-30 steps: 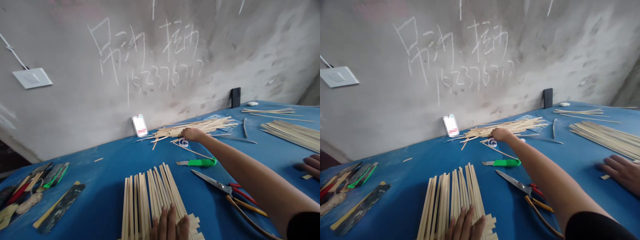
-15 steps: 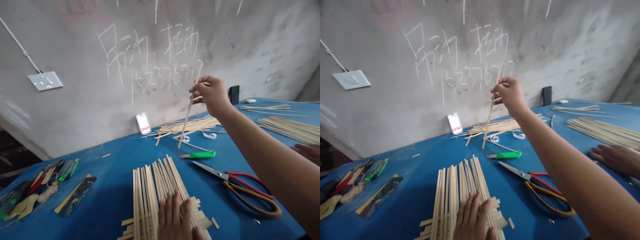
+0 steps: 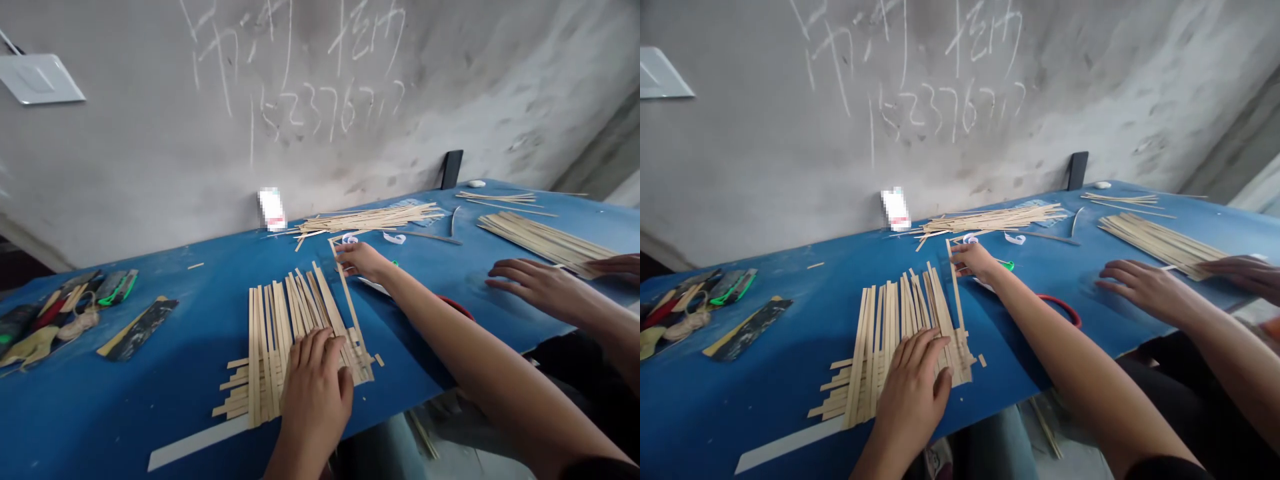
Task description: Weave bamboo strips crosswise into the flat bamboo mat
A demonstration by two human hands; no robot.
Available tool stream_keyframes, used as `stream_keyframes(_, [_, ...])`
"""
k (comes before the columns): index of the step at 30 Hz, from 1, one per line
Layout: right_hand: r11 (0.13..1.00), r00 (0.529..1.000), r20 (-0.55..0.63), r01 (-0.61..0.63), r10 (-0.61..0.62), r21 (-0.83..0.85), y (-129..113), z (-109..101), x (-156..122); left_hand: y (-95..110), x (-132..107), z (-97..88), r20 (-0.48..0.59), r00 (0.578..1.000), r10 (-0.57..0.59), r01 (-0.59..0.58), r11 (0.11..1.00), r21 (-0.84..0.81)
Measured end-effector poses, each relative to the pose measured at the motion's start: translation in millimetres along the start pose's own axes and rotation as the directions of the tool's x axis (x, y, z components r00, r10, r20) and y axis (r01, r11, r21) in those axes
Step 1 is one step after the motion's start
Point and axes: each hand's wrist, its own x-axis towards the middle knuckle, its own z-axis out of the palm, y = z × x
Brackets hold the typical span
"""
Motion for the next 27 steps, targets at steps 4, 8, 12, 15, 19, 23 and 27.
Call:
stream_keyframes(4, [1.0,0.999,0.034,0.005,-0.006,0.019,13,10,10,-1,1,2.6,-0.012,1.0,0.022,-0.022,1.0,0.005])
stream_keyframes(8, [0.999,0.999,0.045,0.028,-0.029,0.025,25,11,17,-2,3,4.2,-0.012,1.0,0.022,-0.022,0.999,0.028])
stream_keyframes(12, [0.998,0.997,0.054,0.054,-0.055,0.02,33,11,20,-3,4,3.8,0.026,0.997,0.066,-0.068,0.995,0.08])
stream_keyframes(15, [0.997,0.996,0.052,0.077,-0.077,0.006,34,13,21,-6,3,5.1,0.041,0.995,0.095,-0.099,0.988,0.119])
stream_keyframes(19, [0.994,0.993,0.055,0.109,-0.108,-0.012,35,17,21,-9,3,8.1,0.054,0.992,0.113,-0.119,0.983,0.138])
stream_keyframes(23, [0.991,0.991,0.055,0.127,-0.125,-0.029,37,20,21,-11,4,8.3,0.062,0.985,0.162,-0.17,0.97,0.172])
stream_keyframes(27, [0.99,0.99,0.033,0.136,-0.135,-0.037,39,21,23,-10,5,7.4,0.078,0.982,0.173,-0.184,0.967,0.178])
